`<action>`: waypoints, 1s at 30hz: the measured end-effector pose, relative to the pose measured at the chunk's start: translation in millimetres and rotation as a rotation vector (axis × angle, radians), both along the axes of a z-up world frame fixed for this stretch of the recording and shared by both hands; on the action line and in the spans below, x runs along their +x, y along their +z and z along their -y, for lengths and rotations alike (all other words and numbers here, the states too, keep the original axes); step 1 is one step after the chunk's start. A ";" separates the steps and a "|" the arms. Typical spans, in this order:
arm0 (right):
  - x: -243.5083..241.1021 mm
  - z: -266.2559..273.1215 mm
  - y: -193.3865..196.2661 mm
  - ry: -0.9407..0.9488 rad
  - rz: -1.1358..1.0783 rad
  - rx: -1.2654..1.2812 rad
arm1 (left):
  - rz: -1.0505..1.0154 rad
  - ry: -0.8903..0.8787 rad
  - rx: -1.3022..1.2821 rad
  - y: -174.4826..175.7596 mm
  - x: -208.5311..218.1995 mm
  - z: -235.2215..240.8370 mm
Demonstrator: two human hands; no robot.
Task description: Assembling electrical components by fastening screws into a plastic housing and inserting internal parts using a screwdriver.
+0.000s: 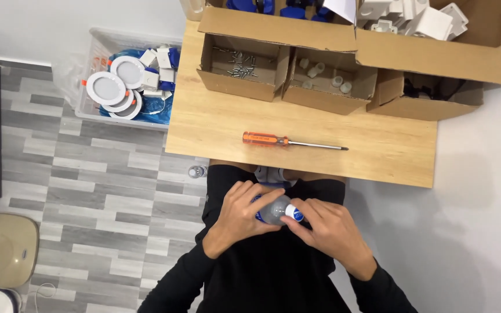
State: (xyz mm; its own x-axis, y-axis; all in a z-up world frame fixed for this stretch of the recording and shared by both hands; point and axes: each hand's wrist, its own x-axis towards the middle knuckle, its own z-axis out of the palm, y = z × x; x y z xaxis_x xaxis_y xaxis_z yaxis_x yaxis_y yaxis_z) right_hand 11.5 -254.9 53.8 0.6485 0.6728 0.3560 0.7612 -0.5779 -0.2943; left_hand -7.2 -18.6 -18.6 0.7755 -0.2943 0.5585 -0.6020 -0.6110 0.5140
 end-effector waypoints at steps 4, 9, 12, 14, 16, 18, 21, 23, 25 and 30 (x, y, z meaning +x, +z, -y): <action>8.7 9.0 -0.7 0.127 -0.113 -0.135 | -0.092 -0.108 -0.016 -0.5 8.0 -3.9; 16.1 20.2 6.7 0.252 -0.270 -0.214 | -0.196 -0.203 -0.057 1.1 18.7 -5.3; 20.6 23.7 18.7 0.316 -0.405 -0.218 | -0.224 -0.278 -0.073 -3.2 24.8 -7.0; 22.5 25.0 25.8 0.352 -0.488 -0.223 | -0.249 -0.320 -0.071 -2.7 28.7 -8.3; 22.2 27.6 29.9 0.374 -0.530 -0.293 | -0.306 -0.410 -0.055 4.5 32.5 -8.6; 26.3 25.7 32.8 0.408 -0.531 -0.228 | -0.338 -0.450 -0.065 6.4 36.2 -8.1; 29.2 24.1 39.0 0.402 -0.524 -0.146 | -0.366 -0.485 -0.080 7.0 39.3 -6.3; 29.7 22.8 33.2 0.362 -0.512 -0.129 | -0.357 -0.480 -0.082 4.1 42.3 -4.7; 24.1 21.7 18.6 0.100 -0.214 -0.201 | -0.325 -0.406 -0.080 -0.5 39.4 -1.8; 31.9 19.7 25.8 0.143 -0.256 -0.243 | -0.271 -0.355 -0.062 2.3 42.9 -2.2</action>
